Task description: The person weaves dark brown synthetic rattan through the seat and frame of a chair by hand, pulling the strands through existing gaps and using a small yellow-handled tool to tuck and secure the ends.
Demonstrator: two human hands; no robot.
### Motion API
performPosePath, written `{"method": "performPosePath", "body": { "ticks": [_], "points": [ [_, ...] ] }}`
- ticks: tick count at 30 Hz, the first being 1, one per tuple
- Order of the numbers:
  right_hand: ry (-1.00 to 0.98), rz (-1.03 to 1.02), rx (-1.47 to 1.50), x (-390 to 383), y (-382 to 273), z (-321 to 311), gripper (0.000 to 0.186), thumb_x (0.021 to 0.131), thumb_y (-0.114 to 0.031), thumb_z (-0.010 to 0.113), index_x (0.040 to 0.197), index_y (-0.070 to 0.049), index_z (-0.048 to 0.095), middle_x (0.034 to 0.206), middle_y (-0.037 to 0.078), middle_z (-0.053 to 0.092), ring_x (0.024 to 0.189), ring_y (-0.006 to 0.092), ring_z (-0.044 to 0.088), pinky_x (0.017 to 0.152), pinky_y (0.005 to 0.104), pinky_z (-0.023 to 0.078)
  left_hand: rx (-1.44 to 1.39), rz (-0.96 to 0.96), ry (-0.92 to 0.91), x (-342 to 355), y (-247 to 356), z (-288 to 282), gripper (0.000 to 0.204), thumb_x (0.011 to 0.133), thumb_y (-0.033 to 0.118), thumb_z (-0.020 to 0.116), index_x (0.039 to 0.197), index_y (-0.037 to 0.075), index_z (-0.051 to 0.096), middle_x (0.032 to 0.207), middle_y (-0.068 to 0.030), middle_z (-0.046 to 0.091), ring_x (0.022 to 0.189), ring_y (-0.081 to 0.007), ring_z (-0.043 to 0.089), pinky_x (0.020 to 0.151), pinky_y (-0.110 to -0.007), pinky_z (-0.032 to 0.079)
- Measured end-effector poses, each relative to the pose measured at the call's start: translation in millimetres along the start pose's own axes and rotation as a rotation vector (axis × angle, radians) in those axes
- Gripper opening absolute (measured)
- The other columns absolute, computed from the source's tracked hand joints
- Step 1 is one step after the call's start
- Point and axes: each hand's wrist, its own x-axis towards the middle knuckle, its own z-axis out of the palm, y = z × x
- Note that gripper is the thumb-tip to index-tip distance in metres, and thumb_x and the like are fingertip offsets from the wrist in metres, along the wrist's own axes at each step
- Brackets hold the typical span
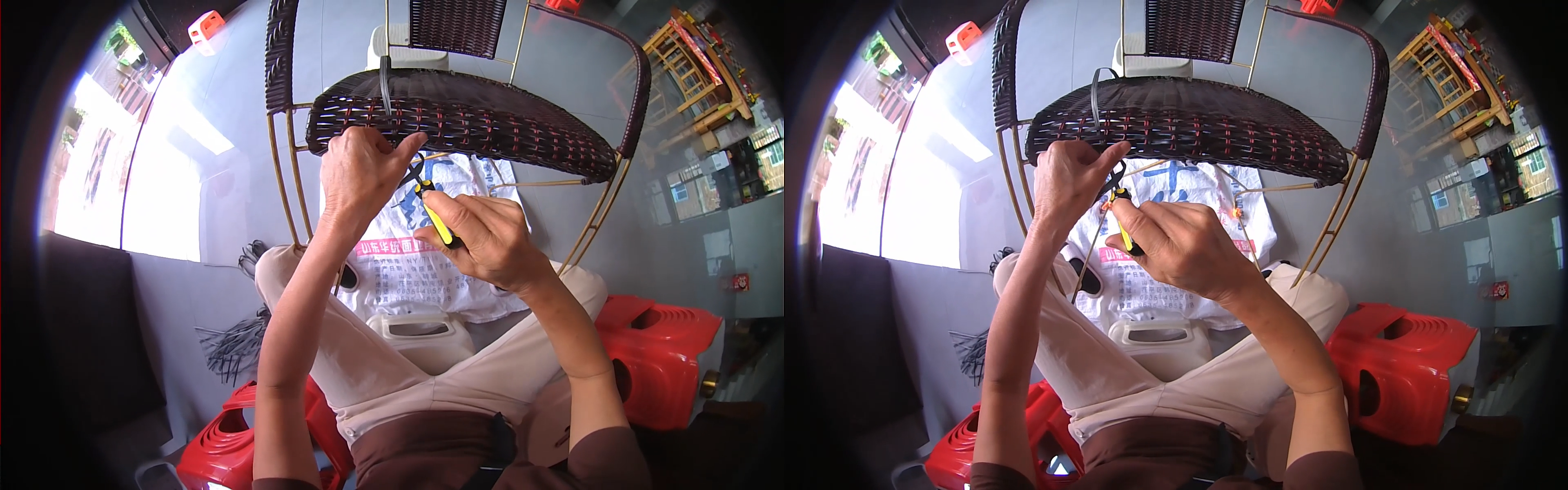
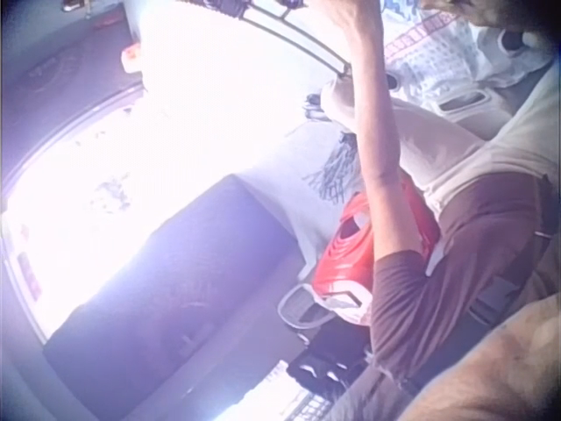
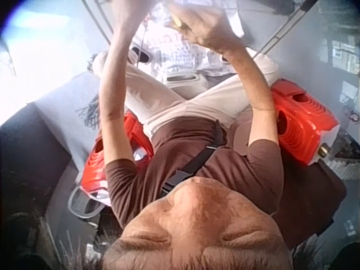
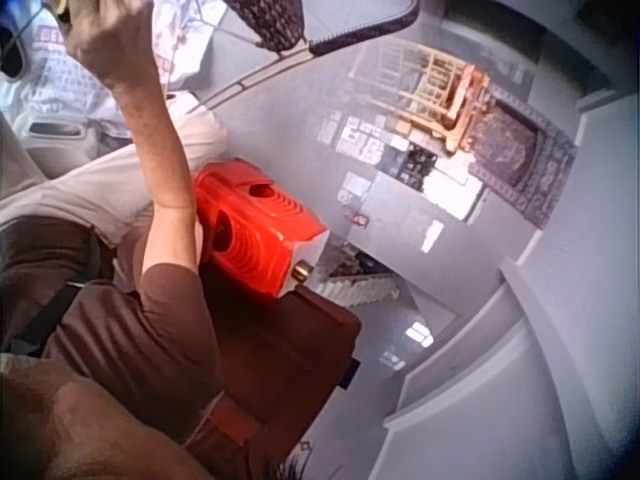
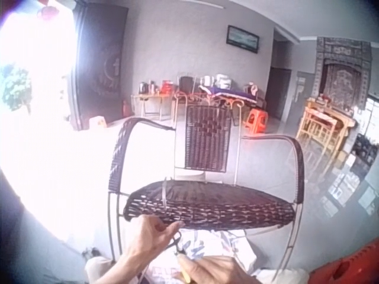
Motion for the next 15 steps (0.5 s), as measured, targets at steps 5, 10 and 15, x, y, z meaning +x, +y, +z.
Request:
{"method": "performPosePath", "body": {
  "ticks": [5,10,15],
  "points": [
    [0.035,-0.042,-0.032,2,-2,5,0.035,0.076,-0.016,0.069,0.102,0.002,0.055,0.063,0.004,0.051,0.052,0.0173,0.055,0.046,0.0301,0.046,0.238,0.071,0.005,10,6,-4,0.046,0.070,0.038,0.070,0.052,-0.003,0.059,0.049,-0.0188,0.055,0.048,-0.0319,0.060,0.048,-0.038,0.048],
    [-0.027,-0.071,-0.086,0,-1,2,0.032,0.074,-0.009,0.067,0.100,0.005,0.056,0.064,0.004,0.051,0.052,0.0151,0.055,0.047,0.0280,0.046,0.203,0.019,-0.055,16,5,-3,0.027,0.063,0.025,0.062,0.054,-0.002,0.061,0.053,-0.0193,0.058,0.051,-0.0333,0.061,0.052,-0.040,0.050],
    [-0.044,-0.091,-0.099,2,-4,3,0.028,0.072,-0.003,0.064,0.098,0.006,0.056,0.064,0.004,0.051,0.052,0.0132,0.055,0.045,0.0264,0.046,0.242,0.048,-0.061,16,4,-4,0.029,0.064,0.025,0.061,0.055,-0.002,0.060,0.056,-0.0197,0.058,0.055,-0.0359,0.061,0.055,-0.041,0.050]
  ]
}}
